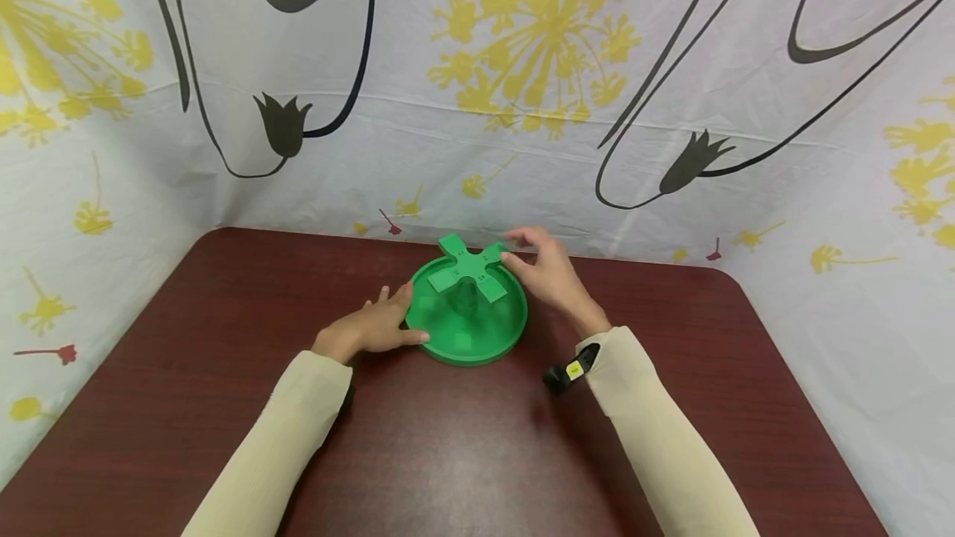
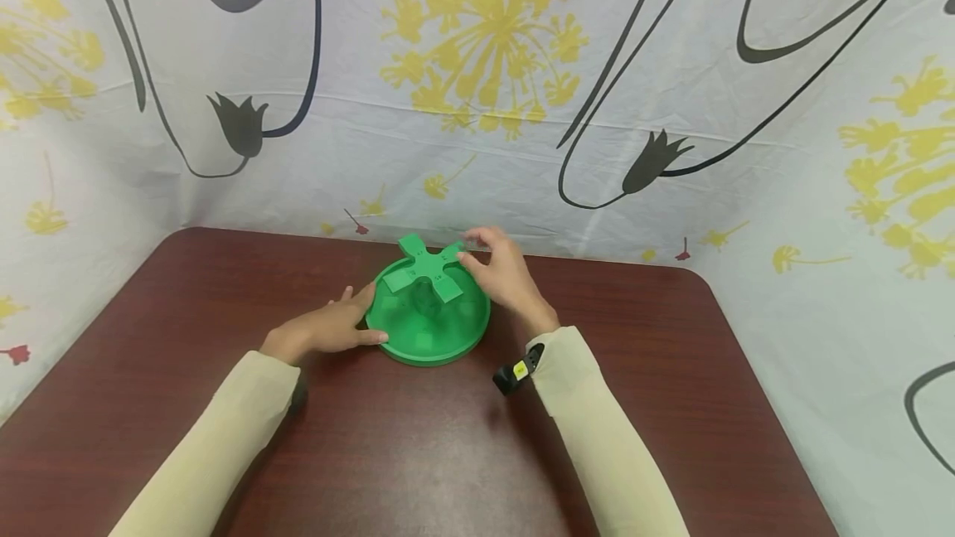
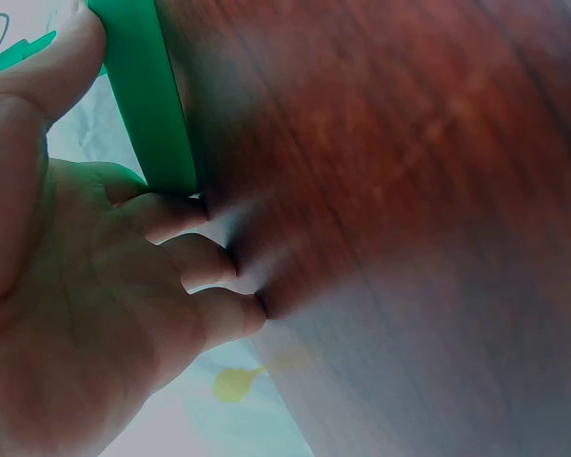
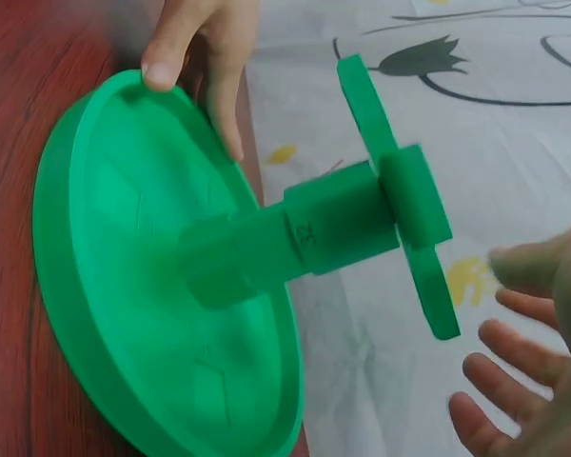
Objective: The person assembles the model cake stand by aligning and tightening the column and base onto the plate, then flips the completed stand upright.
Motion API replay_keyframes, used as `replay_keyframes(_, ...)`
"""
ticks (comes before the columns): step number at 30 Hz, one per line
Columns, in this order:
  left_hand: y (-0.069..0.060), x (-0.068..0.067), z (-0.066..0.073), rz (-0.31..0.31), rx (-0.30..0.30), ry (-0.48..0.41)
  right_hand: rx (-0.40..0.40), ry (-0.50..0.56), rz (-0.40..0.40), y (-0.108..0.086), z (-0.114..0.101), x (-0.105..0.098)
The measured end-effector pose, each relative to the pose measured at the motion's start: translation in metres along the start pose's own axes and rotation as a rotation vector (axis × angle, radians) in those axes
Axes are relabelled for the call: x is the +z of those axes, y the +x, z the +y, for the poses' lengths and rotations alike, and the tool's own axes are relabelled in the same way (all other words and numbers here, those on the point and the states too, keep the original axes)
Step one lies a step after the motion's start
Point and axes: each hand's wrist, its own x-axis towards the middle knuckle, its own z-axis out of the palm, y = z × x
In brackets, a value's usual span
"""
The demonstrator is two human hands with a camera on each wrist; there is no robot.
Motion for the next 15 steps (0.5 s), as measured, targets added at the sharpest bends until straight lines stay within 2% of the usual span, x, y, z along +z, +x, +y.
replay_keyframes(4,-0.0007,-0.0002,0.0001,-0.001,-0.002,-0.005,-0.049,-0.043,-0.142,0.0028,0.0034,0.0017)
replay_keyframes(7,-0.0014,-0.0004,0.0008,-0.002,0.000,-0.009,-0.056,-0.055,-0.198,0.0041,0.0039,0.0047)
replay_keyframes(15,-0.0014,-0.0002,0.0008,-0.001,0.000,-0.011,-0.049,-0.095,-0.156,0.0044,0.0032,0.0086)
